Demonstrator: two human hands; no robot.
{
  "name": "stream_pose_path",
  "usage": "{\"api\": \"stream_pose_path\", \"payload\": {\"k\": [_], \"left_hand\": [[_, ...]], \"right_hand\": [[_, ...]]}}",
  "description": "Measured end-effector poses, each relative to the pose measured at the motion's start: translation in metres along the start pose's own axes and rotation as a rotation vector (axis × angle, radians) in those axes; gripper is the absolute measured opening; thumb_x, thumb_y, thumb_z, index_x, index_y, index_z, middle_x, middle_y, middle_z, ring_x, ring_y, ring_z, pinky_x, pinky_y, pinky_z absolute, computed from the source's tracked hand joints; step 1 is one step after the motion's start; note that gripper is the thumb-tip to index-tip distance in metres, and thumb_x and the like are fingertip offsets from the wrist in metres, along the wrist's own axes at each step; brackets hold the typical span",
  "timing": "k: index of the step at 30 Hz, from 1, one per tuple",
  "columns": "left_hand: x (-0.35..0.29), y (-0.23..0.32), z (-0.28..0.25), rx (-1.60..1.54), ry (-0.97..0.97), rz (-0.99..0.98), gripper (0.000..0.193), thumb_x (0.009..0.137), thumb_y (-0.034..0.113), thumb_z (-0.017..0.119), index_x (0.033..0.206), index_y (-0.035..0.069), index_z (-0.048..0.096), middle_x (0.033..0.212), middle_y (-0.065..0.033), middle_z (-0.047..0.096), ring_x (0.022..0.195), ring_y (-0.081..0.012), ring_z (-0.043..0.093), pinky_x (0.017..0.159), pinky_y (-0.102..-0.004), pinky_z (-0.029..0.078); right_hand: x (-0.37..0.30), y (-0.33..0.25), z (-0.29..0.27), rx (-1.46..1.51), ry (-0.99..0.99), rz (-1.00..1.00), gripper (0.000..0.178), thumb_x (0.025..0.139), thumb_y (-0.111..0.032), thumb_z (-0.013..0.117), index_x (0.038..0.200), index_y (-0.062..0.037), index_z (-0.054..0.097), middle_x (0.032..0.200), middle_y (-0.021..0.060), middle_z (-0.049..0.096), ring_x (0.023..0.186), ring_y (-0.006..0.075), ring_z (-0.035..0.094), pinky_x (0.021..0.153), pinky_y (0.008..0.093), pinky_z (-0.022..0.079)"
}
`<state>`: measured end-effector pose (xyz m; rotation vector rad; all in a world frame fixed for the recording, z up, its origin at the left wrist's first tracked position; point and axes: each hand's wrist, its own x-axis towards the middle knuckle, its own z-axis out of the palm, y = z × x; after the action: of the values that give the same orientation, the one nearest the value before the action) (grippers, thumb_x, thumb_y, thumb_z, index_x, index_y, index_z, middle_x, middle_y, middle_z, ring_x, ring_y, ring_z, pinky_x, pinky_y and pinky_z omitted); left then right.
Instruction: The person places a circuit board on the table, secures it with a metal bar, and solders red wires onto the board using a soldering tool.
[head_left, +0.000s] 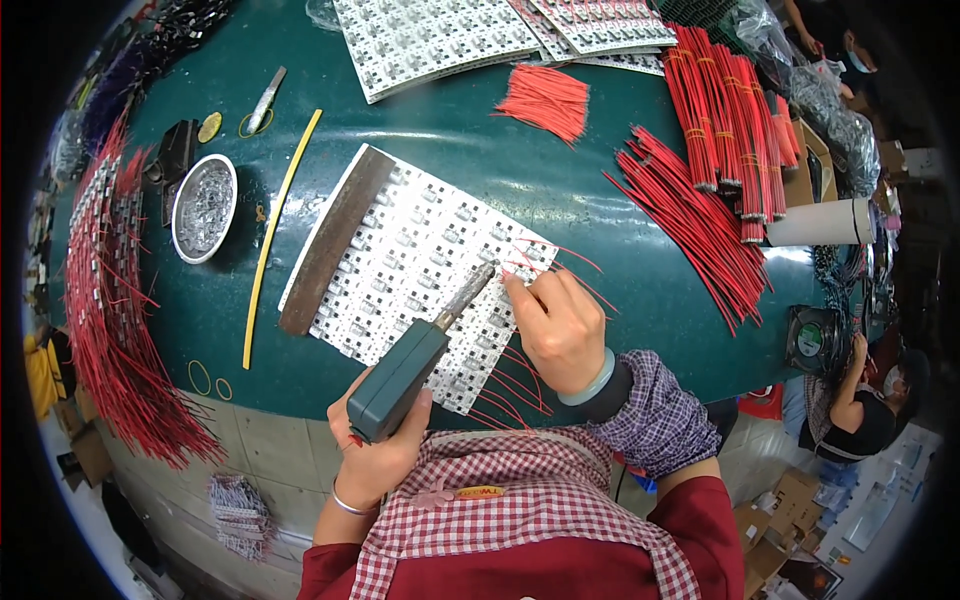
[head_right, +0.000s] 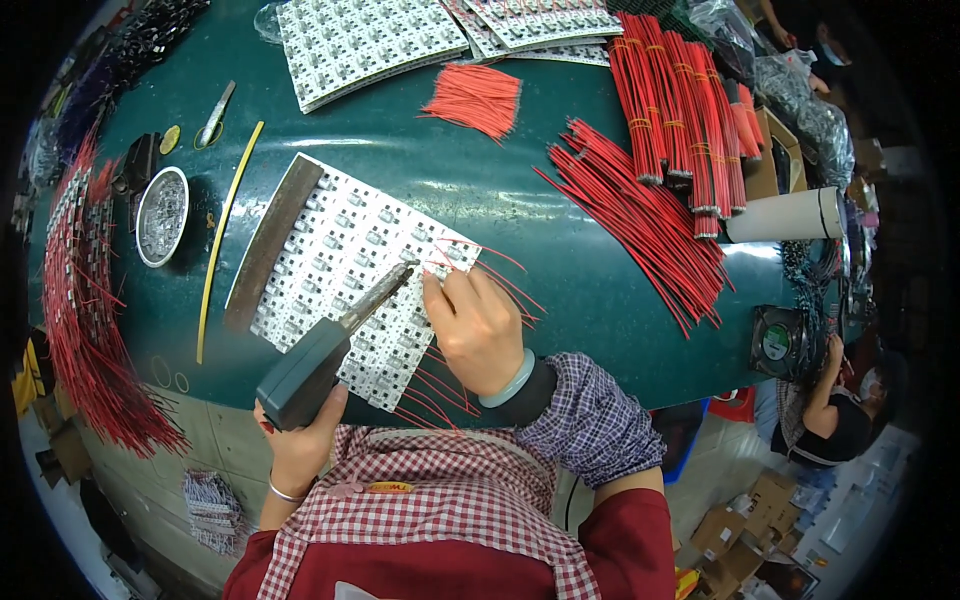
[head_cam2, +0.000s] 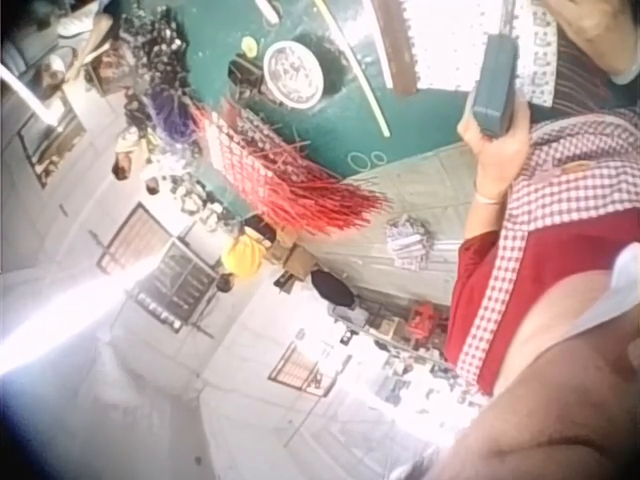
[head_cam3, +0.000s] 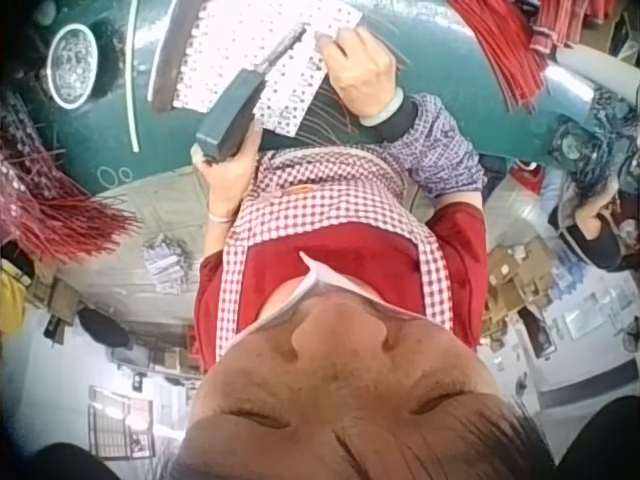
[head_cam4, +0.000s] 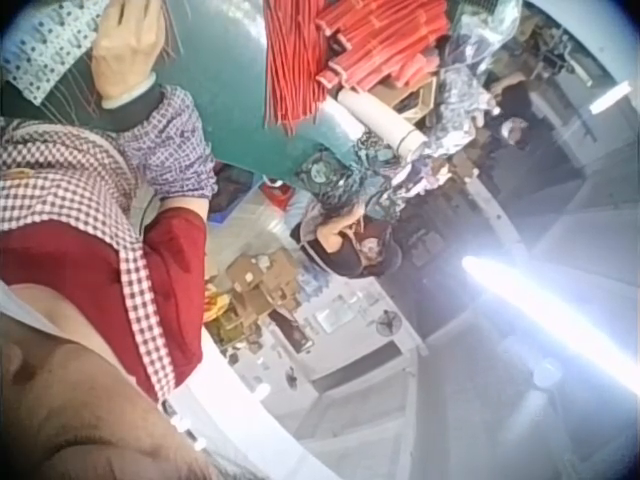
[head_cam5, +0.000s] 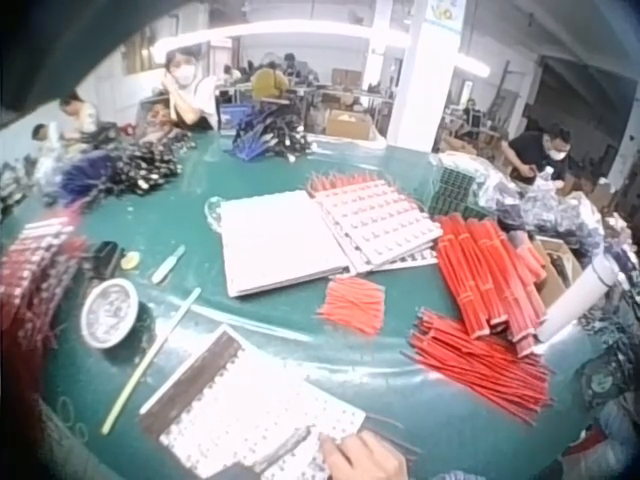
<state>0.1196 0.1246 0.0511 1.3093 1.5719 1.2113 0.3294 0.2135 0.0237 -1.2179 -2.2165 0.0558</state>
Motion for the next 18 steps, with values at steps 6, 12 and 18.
{"api": "stream_pose_path", "payload": {"k": [6, 12, 18], "left_hand": [[0.0023, 0.0008, 0.0008, -0.040, -0.045, -0.061, 0.015, 0.076, -0.005, 0.075, 0.090, -0.005, 0.068, 0.076, -0.0053, 0.065, 0.063, -0.0082, 0.059, 0.057, -0.0234, 0.046], [0.0020, -0.0036, 0.0008, -0.010, -0.069, -0.040, 0.014, 0.076, -0.005, 0.074, 0.089, -0.005, 0.068, 0.076, -0.0063, 0.064, 0.063, -0.0085, 0.058, 0.056, -0.0240, 0.045], [0.0037, -0.0002, -0.0003, 0.032, -0.086, -0.022, 0.013, 0.076, -0.005, 0.074, 0.087, -0.005, 0.068, 0.076, -0.0068, 0.065, 0.062, -0.0096, 0.059, 0.056, -0.0242, 0.046]], "right_hand": [[-0.0016, 0.0002, -0.0005, -0.007, -0.004, 0.004, 0.029, 0.070, 0.005, 0.069, 0.099, 0.0018, 0.070, 0.071, 0.0071, 0.046, 0.062, 0.0218, 0.051, 0.053, 0.0344, 0.043], [-0.0013, 0.0005, 0.0008, -0.016, -0.011, 0.001, 0.028, 0.070, 0.005, 0.069, 0.098, 0.0027, 0.069, 0.071, 0.0075, 0.046, 0.063, 0.0226, 0.052, 0.054, 0.0349, 0.043], [-0.0014, 0.0002, 0.0016, -0.022, -0.018, 0.000, 0.026, 0.071, 0.004, 0.069, 0.097, 0.0036, 0.068, 0.071, 0.0079, 0.046, 0.063, 0.0228, 0.052, 0.054, 0.0351, 0.044]]}}
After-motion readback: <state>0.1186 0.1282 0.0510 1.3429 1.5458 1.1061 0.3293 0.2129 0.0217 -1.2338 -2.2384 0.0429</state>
